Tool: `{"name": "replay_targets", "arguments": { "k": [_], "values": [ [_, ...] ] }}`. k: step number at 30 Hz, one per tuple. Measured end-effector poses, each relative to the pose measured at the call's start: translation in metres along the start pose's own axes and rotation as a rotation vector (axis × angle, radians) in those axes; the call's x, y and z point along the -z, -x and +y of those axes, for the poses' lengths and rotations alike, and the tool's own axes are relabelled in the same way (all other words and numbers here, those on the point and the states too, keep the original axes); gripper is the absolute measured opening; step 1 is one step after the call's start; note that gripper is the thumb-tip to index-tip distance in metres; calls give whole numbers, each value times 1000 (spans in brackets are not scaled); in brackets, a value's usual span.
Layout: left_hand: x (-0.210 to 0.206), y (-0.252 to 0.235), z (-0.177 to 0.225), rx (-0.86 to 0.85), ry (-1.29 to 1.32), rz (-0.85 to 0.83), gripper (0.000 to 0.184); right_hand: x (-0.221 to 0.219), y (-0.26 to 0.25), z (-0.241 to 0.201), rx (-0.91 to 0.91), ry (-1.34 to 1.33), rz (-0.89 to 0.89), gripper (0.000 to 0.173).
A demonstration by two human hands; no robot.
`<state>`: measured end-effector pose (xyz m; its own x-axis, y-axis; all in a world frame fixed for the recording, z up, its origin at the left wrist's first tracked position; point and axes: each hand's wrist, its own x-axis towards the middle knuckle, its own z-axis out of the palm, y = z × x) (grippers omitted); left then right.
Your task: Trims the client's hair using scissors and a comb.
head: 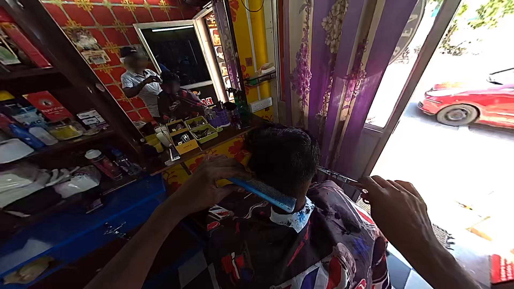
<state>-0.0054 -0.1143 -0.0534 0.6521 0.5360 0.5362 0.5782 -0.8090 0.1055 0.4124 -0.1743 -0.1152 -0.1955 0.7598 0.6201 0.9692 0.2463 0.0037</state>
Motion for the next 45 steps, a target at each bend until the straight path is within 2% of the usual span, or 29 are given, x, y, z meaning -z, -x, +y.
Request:
{"name": "replay_targets", "arguments": {
  "k": [6, 10, 12, 17, 20, 25, 28, 32, 36, 41, 45],
  "values": [
    [2, -22, 5, -24, -40, 138, 24, 3, -4, -28, 42, 37, 30, 22],
    [0, -28, 10, -59, -62, 190, 25, 2, -8, -44, 77, 156, -43, 35],
    [0, -30, 11, -74, -69, 214, 25, 2, -12, -50, 81, 206, -65, 34],
    [-3, -31, 15, -74, -86, 236, 25, 5, -15, -56, 80, 178, -108, 29],
    [-1, -30, 17, -57, -102, 229, 25, 4, -12, -51, 80, 145, -66, 27],
    [3, -33, 20, -61, -103, 237, 24, -1, -14, -54, 25, 161, -53, 38],
    [3, -36, 22, -61, -105, 249, 25, 1, -15, -57, 58, 127, -75, 34],
    [3, -29, 28, -44, -85, 216, 28, 3, -9, -47, 63, 63, -84, 31],
    [5, -20, 29, -44, -140, -50, 28, -1, -2, -16, 33, -38, 12, 28],
    [9, -37, 37, 48, -156, 93, 35, 3, -15, 4, 29, -84, -3, 25],
    [12, -51, 49, 63, -250, 183, 34, 4, -31, 0, 66, -41, -143, 47]
  ]
}}
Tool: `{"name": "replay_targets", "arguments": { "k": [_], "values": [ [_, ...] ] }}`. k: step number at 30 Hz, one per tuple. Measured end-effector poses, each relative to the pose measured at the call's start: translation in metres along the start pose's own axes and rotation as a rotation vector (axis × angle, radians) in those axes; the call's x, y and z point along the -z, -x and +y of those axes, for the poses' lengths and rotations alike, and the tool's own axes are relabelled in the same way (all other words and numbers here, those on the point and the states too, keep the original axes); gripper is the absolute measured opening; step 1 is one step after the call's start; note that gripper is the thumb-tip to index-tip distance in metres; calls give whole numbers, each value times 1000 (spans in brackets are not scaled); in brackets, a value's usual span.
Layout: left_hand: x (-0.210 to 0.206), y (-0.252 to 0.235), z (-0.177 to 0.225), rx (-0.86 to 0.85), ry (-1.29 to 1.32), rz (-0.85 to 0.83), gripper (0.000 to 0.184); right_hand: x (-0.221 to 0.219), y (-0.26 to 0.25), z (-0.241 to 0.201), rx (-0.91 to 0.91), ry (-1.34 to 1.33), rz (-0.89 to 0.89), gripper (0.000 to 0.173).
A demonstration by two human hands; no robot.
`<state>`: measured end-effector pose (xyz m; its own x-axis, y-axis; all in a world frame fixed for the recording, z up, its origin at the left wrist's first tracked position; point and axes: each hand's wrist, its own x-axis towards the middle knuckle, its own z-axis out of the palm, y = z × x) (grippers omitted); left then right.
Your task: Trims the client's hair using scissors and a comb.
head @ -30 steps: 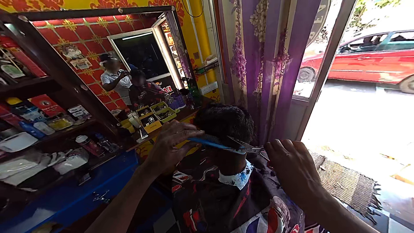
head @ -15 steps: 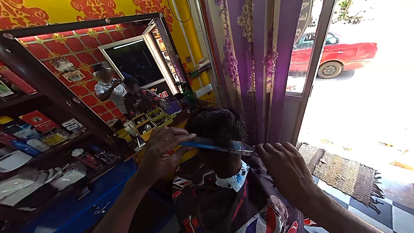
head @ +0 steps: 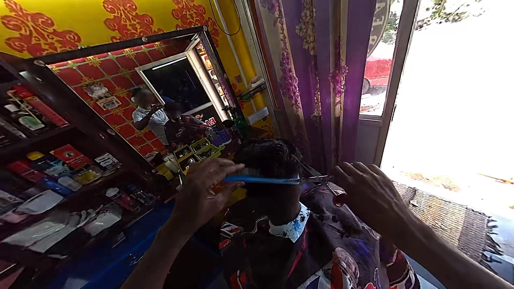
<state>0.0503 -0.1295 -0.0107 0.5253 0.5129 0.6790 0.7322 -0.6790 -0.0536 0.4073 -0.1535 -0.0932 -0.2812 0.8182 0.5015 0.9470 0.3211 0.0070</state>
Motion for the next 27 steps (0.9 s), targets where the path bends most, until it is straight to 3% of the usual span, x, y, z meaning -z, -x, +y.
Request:
{"name": "replay_targets", "arguments": {
  "k": [4, 9, 18, 23, 27],
  "values": [
    [0, -2, 6, -31, -41, 70, 31, 0, -15, -10, 30, 28, -56, 46],
    [-2, 0, 9, -83, -62, 129, 28, 3, -25, -17, 94, 30, -15, 27],
    [-1, 2, 12, -18, -49, 111, 29, -6, -21, -5, 73, -22, 54, 28],
    [-5, -2, 37, 195, -129, 285, 36, -11, -24, 5, 55, -221, 181, 21],
    [-8, -1, 61, 288, -103, 100, 31, -33, -17, 25, -81, -386, 291, 15]
  ]
}}
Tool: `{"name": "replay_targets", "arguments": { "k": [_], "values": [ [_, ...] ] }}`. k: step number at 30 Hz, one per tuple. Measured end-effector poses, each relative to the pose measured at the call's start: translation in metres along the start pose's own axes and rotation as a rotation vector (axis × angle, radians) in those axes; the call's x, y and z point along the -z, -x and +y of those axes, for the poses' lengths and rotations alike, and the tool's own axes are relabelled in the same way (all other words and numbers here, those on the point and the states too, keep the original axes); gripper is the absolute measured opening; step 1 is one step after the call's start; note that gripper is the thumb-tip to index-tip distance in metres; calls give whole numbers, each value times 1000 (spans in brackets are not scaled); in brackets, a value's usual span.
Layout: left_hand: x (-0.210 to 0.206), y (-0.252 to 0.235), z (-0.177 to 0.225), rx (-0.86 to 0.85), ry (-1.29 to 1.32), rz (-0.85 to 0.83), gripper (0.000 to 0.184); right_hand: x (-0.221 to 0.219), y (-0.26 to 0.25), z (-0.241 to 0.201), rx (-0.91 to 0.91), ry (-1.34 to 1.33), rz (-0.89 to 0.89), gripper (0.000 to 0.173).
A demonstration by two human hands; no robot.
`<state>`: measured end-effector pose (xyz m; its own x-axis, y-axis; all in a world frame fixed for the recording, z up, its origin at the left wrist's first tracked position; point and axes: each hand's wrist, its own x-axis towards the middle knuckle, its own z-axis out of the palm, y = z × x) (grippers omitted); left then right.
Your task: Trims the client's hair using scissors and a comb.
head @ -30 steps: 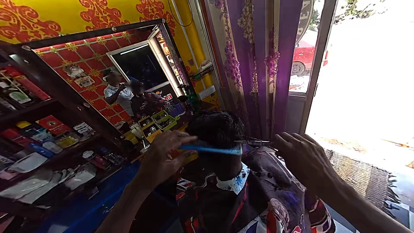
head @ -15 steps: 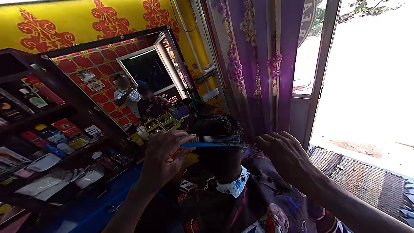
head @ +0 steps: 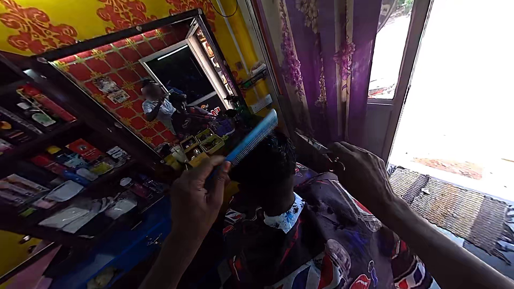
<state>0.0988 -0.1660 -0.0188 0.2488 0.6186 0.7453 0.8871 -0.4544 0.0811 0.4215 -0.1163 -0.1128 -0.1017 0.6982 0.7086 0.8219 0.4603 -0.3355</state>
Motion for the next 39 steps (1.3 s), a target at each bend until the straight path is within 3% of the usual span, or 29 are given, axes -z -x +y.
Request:
{"name": "replay_targets", "arguments": {
  "k": [2, 10, 16, 18, 22, 28, 33, 39],
  "values": [
    [-4, 13, 3, -14, -15, -111, 33, -4, 7, 16, -52, 4, -31, 11],
    [-5, 57, 17, -74, -161, -166, 33, -27, 29, 56, -55, -8, -145, 23],
    [-8, 62, 11, -76, -205, -295, 35, -39, 25, 72, 63, -33, -95, 18],
    [-6, 54, 14, -59, -197, -246, 33, -40, 19, 74, 82, -41, -139, 26],
    [-1, 37, 29, -103, -261, -127, 29, -43, 8, 73, 217, 4, -119, 16],
    [-1, 28, 37, -163, -335, -21, 28, -51, -4, 50, 349, 88, -218, 46],
    [-4, 28, 37, -211, -357, 19, 25, -48, -11, 28, 421, 82, -212, 31],
    [-3, 26, 36, -218, -365, 25, 25, -48, -4, 41, 385, 56, -191, 33]
  ]
}}
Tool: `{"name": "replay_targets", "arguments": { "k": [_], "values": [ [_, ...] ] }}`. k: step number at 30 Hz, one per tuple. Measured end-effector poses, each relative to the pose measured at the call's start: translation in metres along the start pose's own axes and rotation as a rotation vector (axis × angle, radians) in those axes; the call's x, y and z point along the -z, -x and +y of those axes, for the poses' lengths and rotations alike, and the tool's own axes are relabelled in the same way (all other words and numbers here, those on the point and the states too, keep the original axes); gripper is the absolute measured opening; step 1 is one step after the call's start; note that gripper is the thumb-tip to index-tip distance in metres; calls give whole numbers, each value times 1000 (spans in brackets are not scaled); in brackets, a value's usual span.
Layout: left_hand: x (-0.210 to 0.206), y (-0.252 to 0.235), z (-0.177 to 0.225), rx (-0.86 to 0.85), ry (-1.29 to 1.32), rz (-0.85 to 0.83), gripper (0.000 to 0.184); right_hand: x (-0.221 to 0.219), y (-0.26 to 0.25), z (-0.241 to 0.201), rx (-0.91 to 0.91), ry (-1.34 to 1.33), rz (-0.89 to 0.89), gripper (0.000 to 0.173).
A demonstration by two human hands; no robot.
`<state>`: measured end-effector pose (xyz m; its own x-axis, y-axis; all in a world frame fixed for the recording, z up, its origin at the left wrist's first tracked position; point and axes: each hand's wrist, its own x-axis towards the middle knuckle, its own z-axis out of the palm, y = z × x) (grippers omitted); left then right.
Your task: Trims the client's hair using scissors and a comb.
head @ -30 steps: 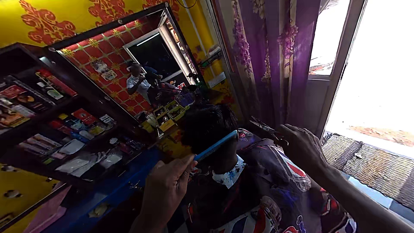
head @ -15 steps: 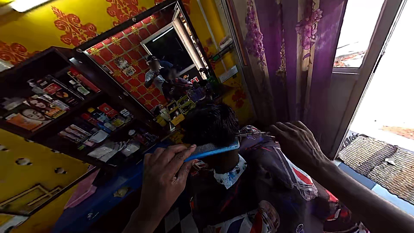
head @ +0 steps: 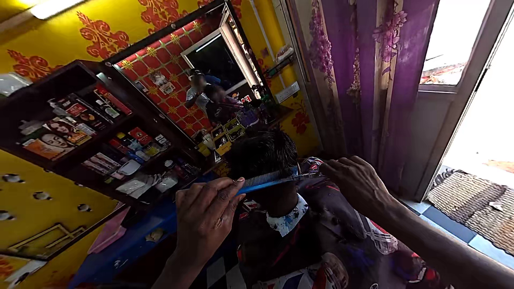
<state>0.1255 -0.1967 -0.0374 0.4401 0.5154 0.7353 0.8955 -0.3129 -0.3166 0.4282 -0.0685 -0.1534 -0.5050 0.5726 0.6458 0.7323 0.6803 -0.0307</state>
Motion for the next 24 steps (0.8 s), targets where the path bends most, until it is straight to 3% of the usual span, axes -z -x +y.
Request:
{"name": "replay_targets", "arguments": {
  "k": [7, 11, 16, 22, 24],
  "values": [
    [-2, -3, -2, -16, 3, 15, 24, 3, -13, -12, -28, 26, -6, 29],
    [-3, 0, -1, -17, 38, 35, 24, -2, 0, -5, -22, -78, 83, 31],
    [2, 11, -2, -111, 53, -286, 31, -16, 19, 19, -136, -127, 128, 20],
    [7, -16, 5, -115, -93, -149, 32, -11, 7, 25, -74, -97, 85, 22],
    [6, -22, 6, -119, -126, -113, 32, -9, -1, 20, -71, -87, 15, 40]
  ]
}}
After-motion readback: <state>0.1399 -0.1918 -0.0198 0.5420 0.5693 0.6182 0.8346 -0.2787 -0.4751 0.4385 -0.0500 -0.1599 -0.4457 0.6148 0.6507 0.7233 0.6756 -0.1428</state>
